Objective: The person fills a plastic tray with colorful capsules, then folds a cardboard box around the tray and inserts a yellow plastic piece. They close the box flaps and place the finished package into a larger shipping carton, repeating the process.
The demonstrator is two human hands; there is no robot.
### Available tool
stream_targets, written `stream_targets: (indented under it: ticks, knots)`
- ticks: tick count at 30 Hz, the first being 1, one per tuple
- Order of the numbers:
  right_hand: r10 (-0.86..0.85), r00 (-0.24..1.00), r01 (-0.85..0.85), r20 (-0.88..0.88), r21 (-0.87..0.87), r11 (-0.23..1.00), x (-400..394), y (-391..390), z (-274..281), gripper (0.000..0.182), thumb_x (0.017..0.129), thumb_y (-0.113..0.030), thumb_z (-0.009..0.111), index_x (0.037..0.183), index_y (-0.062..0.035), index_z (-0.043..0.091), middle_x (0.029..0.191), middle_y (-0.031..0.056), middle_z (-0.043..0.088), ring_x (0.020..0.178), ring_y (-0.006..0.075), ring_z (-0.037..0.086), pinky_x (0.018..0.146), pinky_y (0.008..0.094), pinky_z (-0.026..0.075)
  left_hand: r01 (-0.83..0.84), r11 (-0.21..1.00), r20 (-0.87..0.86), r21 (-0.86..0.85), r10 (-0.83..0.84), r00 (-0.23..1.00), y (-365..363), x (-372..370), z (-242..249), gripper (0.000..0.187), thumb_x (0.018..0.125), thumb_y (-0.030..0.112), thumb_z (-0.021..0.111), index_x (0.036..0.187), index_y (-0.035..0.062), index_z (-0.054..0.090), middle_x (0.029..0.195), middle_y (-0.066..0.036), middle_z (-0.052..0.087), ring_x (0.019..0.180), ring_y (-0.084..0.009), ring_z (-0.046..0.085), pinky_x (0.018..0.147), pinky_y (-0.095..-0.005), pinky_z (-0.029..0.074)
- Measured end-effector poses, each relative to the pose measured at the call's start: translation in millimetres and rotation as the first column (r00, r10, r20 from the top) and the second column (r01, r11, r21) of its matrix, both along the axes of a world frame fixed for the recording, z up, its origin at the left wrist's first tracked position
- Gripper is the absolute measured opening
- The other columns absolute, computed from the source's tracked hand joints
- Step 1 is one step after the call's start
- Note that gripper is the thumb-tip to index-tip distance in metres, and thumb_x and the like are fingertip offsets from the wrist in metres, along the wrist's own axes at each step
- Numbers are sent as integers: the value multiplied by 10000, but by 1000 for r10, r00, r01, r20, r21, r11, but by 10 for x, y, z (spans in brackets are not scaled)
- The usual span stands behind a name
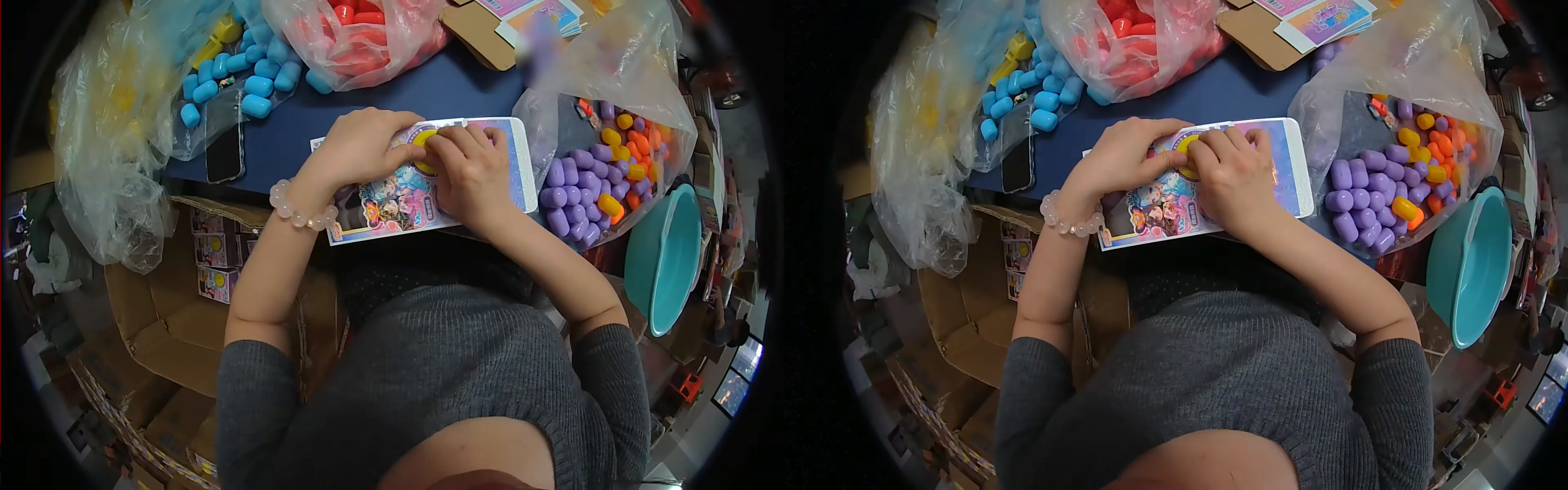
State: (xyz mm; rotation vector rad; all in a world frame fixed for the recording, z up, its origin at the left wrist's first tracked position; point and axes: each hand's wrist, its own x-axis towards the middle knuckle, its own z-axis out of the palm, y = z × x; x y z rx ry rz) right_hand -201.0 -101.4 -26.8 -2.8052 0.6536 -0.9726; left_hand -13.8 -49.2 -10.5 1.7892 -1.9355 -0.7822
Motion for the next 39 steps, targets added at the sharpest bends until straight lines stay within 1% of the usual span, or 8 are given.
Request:
stream_targets:
  ticks: [7,12,19,23,27,29,35,39]
  knots:
    - [4,999,6,-52,188,982,104,-27,-77,133,762,-97,695,849,-31,619,839,94,613,775,299,613,665,415,471,11,982,-157,188,19,987,-46,88,72,564,841,426,667,1256,54,581,1006,-185,686,905,-342,670,786,-399,515]
    - [4,1000,-7,8,324,946,82,-102,11,129,782,-93,693,879,-7,685,827,130,642,749,294,638,657,382,509,110,984,518,-143,-20,855,229,-239,129,1265,535,653,808,1473,-10,278,1451,-262,385,1322,-436,392,1043,-521,346]
    - [90,969,-244,229,847,472,-667,-1124,673,315,935,-262,602,1103,-13,695,1034,99,721,999,184,672,858,315,504,258,962,-87,-86,-265,960,358,-157,593,1213,474,369,818,1498,35,260,1421,-233,384,1348,-400,349,1140,-540,205]
    - [251,827,-542,504,832,116,-669,-1036,801,537,987,-332,544,1448,-80,430,1365,94,556,1257,170,516,1018,329,413,153,987,-899,44,-28,437,517,46,702,1112,574,352,877,1472,23,311,1474,-130,396,1377,-227,356,1172,-395,196]
    - [66,718,-693,693,721,-20,-239,-532,520,621,971,-351,564,1469,-36,368,1405,70,486,1293,163,445,1081,313,337,-143,980,-944,135,171,283,584,408,-108,823,761,171,748,1445,4,323,1420,-128,453,1334,-221,407,1135,-388,289]
    - [6,710,-699,704,706,-113,-225,-458,381,605,961,-342,572,1444,-26,388,1377,72,502,1277,162,457,1074,308,340,-289,953,-981,91,37,-188,682,79,-66,699,812,174,664,1422,28,357,1394,-133,479,1300,-225,443,1110,-368,320]
    - [-115,697,-717,708,694,-75,-317,-199,491,473,877,-181,648,1296,-13,506,1275,99,556,1170,168,532,1028,309,379,-623,776,-800,-96,312,512,791,-600,419,589,850,162,594,1402,41,427,1364,-137,523,1248,-251,499,1068,-369,361]
    - [14,688,-705,726,664,249,-397,-150,413,312,915,-112,557,1202,5,593,1317,159,543,1165,201,553,1007,335,411,85,851,219,-518,36,975,872,-424,632,501,915,342,586,1361,116,547,1448,-163,468,1303,-388,465,1079,-539,311]
